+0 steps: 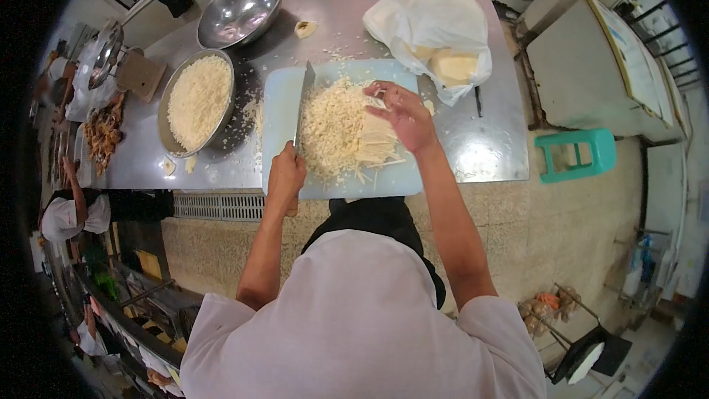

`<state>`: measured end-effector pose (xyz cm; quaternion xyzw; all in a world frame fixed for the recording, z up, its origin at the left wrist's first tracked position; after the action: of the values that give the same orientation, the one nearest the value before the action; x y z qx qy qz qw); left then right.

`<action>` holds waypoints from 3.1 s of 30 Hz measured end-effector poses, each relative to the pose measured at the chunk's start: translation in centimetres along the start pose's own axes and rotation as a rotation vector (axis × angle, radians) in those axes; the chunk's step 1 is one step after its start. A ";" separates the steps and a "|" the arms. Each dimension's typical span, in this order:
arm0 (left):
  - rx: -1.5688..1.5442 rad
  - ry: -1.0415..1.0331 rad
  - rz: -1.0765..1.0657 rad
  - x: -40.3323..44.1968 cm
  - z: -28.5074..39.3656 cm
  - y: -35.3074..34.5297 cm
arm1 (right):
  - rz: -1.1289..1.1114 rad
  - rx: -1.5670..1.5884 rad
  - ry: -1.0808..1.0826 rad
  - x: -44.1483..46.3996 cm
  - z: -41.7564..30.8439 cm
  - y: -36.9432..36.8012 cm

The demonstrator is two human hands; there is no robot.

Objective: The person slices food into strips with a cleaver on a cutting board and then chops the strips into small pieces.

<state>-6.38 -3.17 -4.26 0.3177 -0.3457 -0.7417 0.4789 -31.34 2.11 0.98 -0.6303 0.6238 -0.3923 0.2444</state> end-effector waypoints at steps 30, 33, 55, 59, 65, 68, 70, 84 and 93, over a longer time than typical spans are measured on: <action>0.040 -0.064 -0.101 -0.6 4.9 -1.8 | 0.251 -1.597 0.136 -0.6 3.2 8.8; -0.020 -0.055 -0.165 -2.3 7.5 1.7 | 0.215 -1.643 0.203 -1.6 2.2 8.5; 0.091 -0.134 -0.262 -4.3 10.8 1.1 | 0.308 -1.908 0.533 -2.7 4.7 3.7; 0.129 -0.256 -0.243 -1.6 8.8 -4.5 | 0.290 -1.891 0.488 -2.6 4.8 3.8; 0.170 -0.198 -0.296 -3.5 10.4 -1.1 | 0.309 -1.843 0.529 -2.8 4.7 3.9; 0.141 -0.201 -0.290 -2.2 9.4 -3.7 | 0.307 -1.857 0.522 -2.9 4.6 3.7; 0.113 -0.203 -0.286 -1.6 10.8 -2.8 | 0.270 -1.840 0.541 -2.8 4.5 3.8; 0.156 -0.172 -0.351 -4.2 11.2 -0.5 | 0.299 -1.825 0.557 -3.0 4.6 3.9; 0.121 -0.135 -0.359 -5.0 11.5 -0.1 | 0.304 -1.813 0.527 -2.8 4.8 4.4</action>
<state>-13.97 3.88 2.74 0.3522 -0.3588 -0.8126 0.2948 -29.85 3.54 -5.80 -0.3834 0.8004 0.1470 -0.4367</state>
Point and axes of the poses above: each hand's wrist, its own x-axis towards the middle knuckle, its own y-axis out of the back of the hand, z = x × y, the point moved 7 cm from there along x, towards the middle knuckle, and after that the axes turned 4 degrees about y, right-handed, at the moved point
